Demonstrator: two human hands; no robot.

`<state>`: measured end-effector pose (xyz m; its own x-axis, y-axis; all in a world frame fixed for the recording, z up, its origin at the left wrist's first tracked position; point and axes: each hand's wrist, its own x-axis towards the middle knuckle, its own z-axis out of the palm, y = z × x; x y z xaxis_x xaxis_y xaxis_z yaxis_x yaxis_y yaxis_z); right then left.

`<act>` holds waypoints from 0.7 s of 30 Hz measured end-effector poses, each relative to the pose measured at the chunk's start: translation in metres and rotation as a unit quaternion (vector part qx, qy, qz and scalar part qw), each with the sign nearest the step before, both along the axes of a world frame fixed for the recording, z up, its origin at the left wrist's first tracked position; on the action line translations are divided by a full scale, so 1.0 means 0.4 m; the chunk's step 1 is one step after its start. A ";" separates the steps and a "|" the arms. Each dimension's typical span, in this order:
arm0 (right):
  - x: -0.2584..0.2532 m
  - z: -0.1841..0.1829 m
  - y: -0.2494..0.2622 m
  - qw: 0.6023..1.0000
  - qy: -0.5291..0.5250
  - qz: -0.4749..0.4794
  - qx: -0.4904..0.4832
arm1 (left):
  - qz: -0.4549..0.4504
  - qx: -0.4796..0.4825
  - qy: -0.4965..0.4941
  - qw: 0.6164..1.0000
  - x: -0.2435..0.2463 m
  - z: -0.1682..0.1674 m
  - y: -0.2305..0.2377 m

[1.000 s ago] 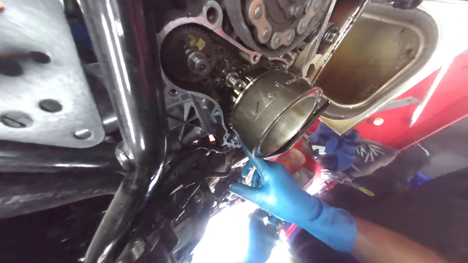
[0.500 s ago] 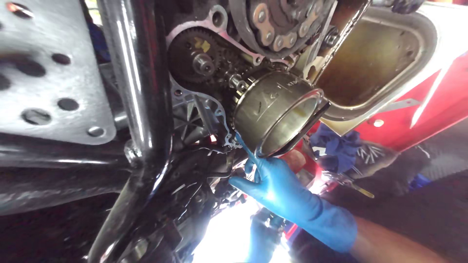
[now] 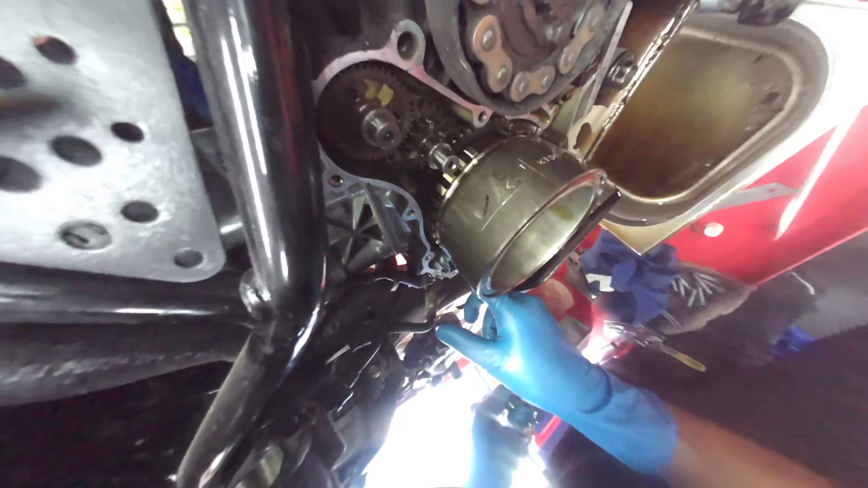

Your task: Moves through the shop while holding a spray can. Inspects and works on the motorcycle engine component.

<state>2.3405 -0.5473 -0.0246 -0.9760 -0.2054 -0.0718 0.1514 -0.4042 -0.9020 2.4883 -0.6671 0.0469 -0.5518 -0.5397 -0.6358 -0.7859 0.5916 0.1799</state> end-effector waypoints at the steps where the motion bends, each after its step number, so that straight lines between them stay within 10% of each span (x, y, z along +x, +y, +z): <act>1: 0.002 -0.002 0.000 1.000 0.003 -0.007 -0.026 | 0.013 -0.011 -0.017 1.000 -0.051 0.023 0.047; 21: 0.025 0.006 -0.031 0.995 0.024 0.056 -0.080 | -0.012 0.031 0.095 0.995 -0.075 0.037 0.079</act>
